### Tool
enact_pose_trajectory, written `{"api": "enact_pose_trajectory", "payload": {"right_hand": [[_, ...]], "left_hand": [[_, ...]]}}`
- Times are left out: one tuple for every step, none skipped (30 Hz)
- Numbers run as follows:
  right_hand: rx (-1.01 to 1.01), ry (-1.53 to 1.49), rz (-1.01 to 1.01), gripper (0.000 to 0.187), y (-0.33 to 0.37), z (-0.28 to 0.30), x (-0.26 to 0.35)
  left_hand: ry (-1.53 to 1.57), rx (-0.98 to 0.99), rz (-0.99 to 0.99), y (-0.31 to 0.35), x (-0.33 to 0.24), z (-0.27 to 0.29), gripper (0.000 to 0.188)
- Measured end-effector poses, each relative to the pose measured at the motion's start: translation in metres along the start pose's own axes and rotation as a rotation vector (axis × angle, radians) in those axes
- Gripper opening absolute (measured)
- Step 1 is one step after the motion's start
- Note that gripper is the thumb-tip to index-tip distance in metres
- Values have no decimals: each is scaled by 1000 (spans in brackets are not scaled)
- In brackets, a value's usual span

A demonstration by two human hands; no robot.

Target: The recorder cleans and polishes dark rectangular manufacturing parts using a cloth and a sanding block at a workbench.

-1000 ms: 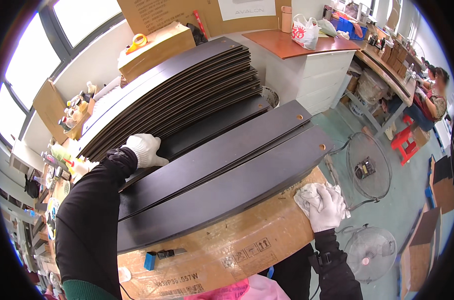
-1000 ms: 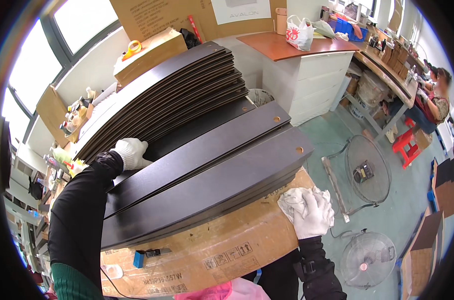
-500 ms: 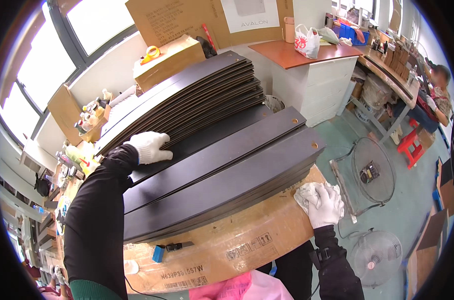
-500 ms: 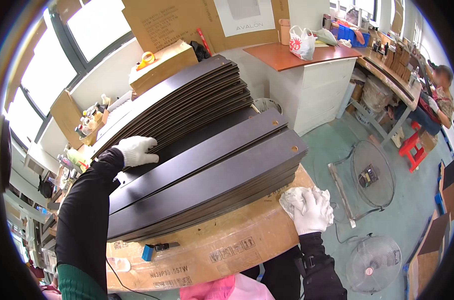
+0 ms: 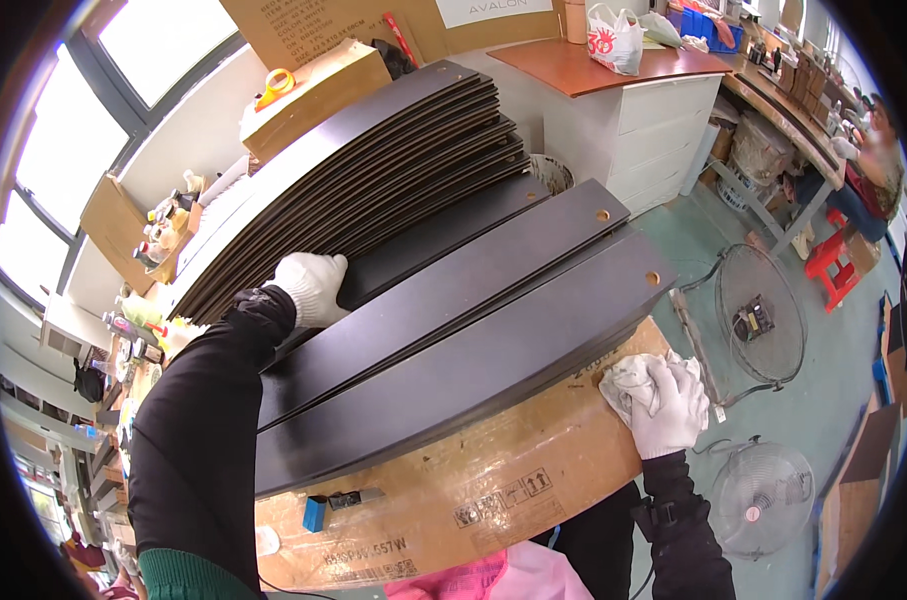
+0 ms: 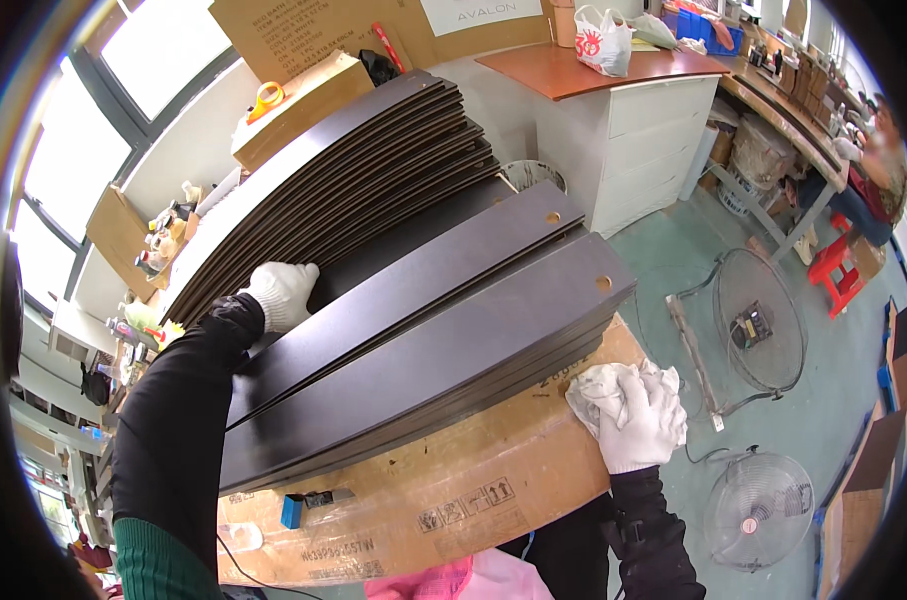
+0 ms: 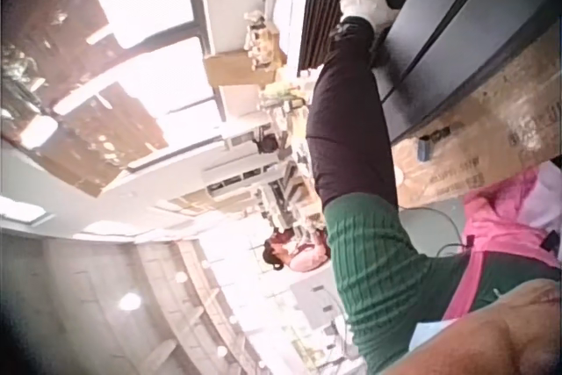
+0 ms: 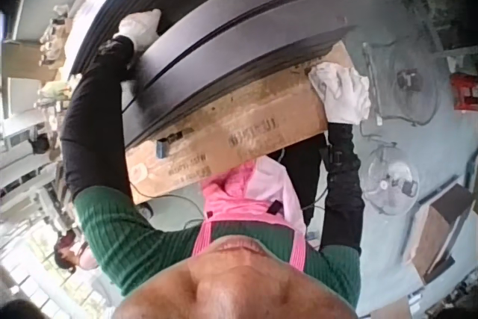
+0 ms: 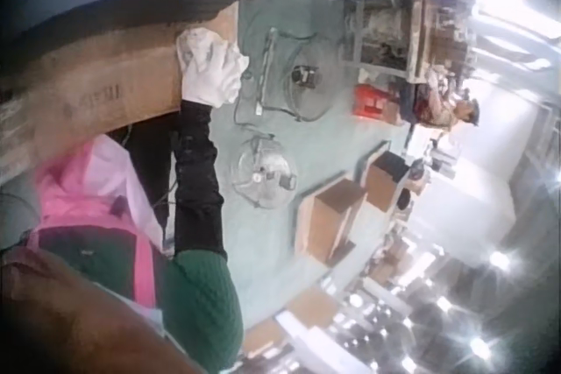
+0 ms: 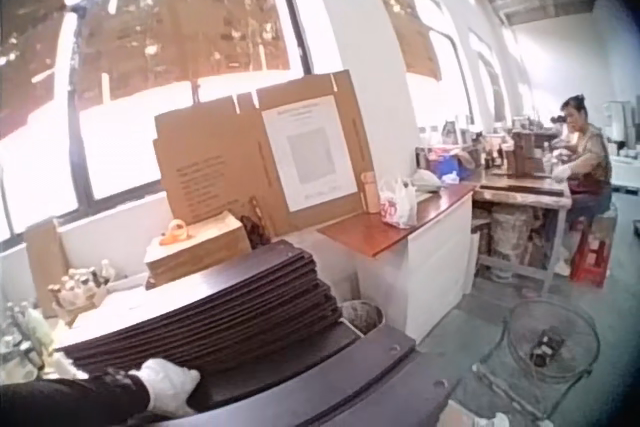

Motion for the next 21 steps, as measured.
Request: {"api": "enact_pose_trajectory", "payload": {"right_hand": [[0,-5,1,43,1,2,1],[14,25,30,44,1,4,0],[26,41,67,45,1,7,2],[20,34,72,45,2,10,2],[47,22,147,48,2,11,3],[79,19,217,50,4,12,3],[74,16,220,50,4,15,7],[143,-85,272,52,4,17,23],[221,-169,322,55,6,19,37],[191,-161,377,58,9,18,55],[175,-144,430,61,13,11,67],[306,-151,468,64,16,1,73],[281,-126,527,65,19,-13,75],[288,-48,489,64,20,-17,81],[308,-2,482,63,27,-26,103],[414,43,477,61,23,-22,113],[512,99,471,60,16,-12,115],[556,128,455,60,10,-3,109],[586,164,425,59,2,8,98],[594,153,474,59,0,8,97],[576,133,535,60,-2,6,96]], "left_hand": [[-3,1,4,8,0,6,71],[3,-55,-3,15,-7,27,67],[6,-110,6,29,-10,45,63],[-10,-190,-11,37,-10,55,57],[-36,-202,0,52,-12,73,55],[-56,-241,-5,65,-17,92,53],[-74,-277,-9,79,-21,110,52],[-106,-314,16,104,-18,127,51],[-94,-355,11,119,-12,133,50],[-140,-423,30,134,-6,139,48],[-175,-482,39,144,-3,143,46],[-195,-539,78,163,-1,154,45],[-209,-591,112,180,-2,166,45],[-243,-625,136,211,-3,181,46],[-291,-620,187,252,0,186,47],[-245,-575,283,281,6,187,51],[-200,-537,378,312,4,191,54],[-218,-493,461,340,-14,198,54],[-238,-464,534,364,-29,202,61],[-203,-384,654,392,-27,190,64],[-74,-550,572,425,-12,157,63]]}}
Point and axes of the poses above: each hand's wrist, its own y-axis away from the middle knuckle, its own z-axis out of the back of the hand, x = y × z, the point moved 1 cm from there along -y, towards the middle knuckle, and after that the axes turned 4 degrees about x, right-handed, at the moved point
